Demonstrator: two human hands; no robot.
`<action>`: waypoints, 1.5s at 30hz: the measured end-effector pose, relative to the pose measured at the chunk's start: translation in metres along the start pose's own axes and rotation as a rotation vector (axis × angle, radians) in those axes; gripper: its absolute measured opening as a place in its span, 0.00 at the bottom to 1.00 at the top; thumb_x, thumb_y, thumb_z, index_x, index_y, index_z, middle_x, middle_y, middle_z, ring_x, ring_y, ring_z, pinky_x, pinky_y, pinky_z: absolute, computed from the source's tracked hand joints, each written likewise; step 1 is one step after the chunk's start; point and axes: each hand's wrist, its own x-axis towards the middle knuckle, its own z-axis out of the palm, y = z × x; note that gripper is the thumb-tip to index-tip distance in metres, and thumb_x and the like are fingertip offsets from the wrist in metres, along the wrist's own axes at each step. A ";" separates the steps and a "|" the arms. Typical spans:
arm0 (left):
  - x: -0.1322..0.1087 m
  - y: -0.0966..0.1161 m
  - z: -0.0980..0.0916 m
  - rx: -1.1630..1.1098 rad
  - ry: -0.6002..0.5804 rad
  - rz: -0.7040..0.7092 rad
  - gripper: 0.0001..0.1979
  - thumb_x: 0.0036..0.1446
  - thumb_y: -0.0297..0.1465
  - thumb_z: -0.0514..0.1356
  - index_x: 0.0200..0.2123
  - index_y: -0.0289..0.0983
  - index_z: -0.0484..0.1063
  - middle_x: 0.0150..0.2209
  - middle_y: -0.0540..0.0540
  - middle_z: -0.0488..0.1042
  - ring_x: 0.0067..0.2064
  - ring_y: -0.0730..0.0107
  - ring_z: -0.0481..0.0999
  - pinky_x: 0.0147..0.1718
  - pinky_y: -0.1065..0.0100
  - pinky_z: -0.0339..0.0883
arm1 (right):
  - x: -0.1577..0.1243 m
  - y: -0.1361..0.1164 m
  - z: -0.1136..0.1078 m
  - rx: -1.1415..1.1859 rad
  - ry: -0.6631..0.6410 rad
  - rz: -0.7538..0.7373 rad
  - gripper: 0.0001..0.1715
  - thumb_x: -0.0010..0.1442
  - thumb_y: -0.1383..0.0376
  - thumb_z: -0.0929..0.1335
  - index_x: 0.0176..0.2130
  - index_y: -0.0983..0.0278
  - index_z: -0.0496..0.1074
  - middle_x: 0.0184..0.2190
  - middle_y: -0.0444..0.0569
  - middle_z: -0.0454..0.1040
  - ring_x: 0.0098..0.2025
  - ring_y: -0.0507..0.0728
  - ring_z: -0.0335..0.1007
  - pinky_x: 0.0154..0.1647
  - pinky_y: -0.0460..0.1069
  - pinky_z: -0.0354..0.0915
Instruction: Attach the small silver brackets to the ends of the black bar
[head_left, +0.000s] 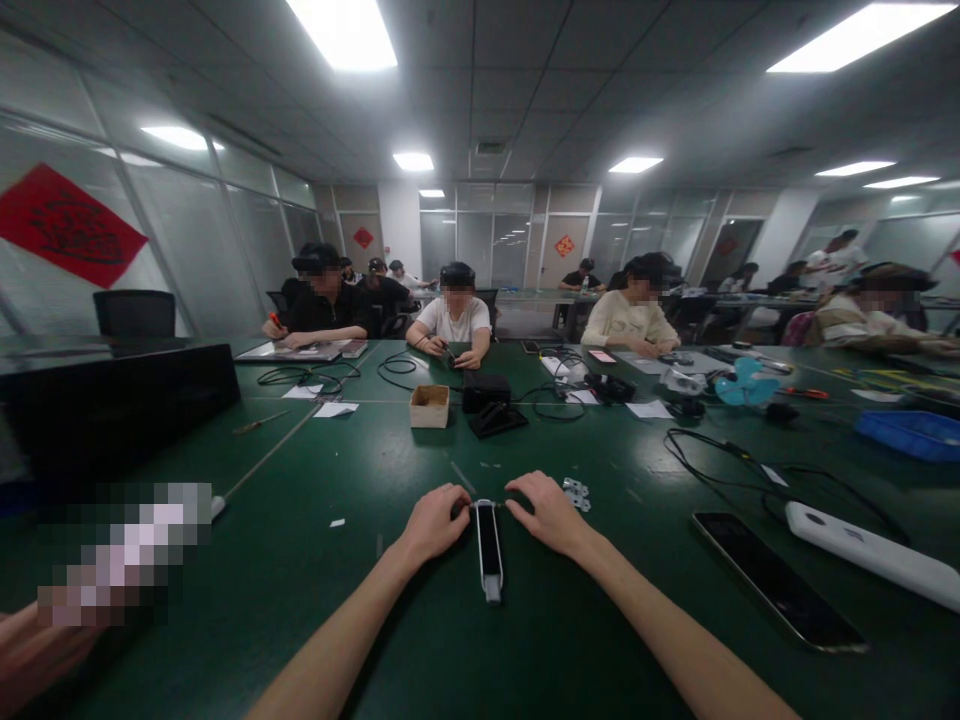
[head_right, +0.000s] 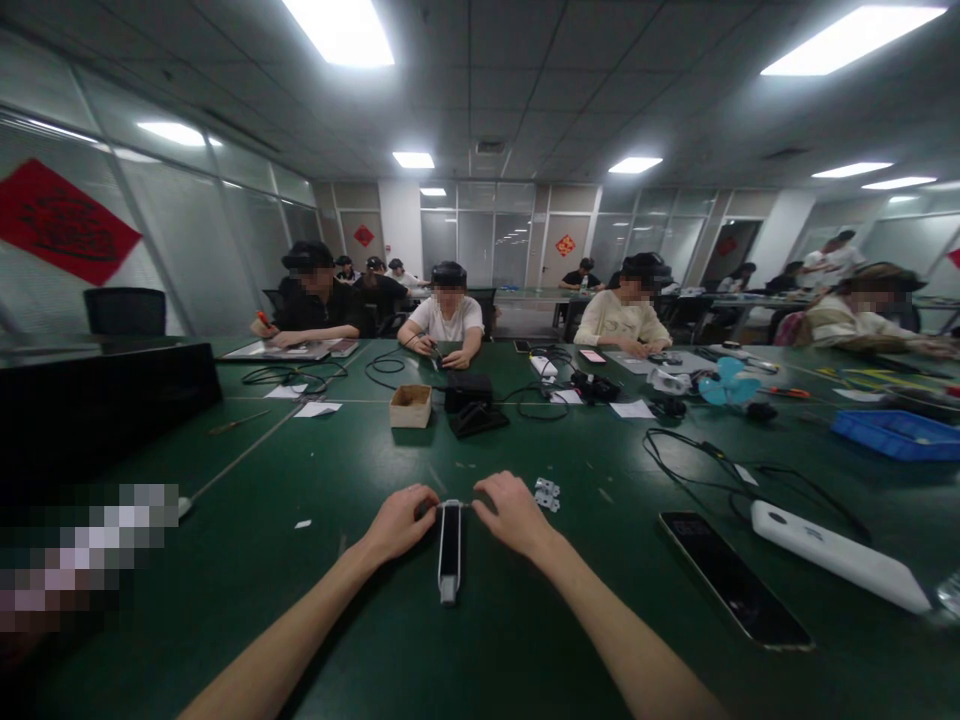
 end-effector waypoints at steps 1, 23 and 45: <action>0.000 -0.001 0.001 0.000 0.000 -0.001 0.08 0.57 0.29 0.52 0.35 0.37 0.71 0.34 0.47 0.73 0.35 0.67 0.72 0.34 0.69 0.63 | -0.001 0.006 -0.006 -0.035 0.013 0.010 0.13 0.61 0.63 0.63 0.45 0.64 0.71 0.42 0.51 0.73 0.45 0.58 0.66 0.46 0.53 0.62; 0.000 0.000 -0.001 -0.019 -0.031 -0.015 0.10 0.58 0.31 0.52 0.36 0.37 0.72 0.36 0.46 0.73 0.37 0.65 0.72 0.36 0.67 0.65 | -0.008 0.045 -0.025 -0.208 -0.216 0.163 0.09 0.56 0.64 0.65 0.33 0.64 0.75 0.34 0.51 0.73 0.37 0.58 0.67 0.40 0.53 0.61; -0.001 0.002 -0.002 0.019 -0.024 -0.021 0.08 0.57 0.29 0.52 0.36 0.37 0.71 0.35 0.46 0.72 0.36 0.66 0.72 0.35 0.68 0.64 | -0.003 0.011 -0.005 0.076 0.007 0.115 0.08 0.60 0.66 0.61 0.33 0.64 0.69 0.30 0.47 0.71 0.32 0.53 0.67 0.34 0.48 0.64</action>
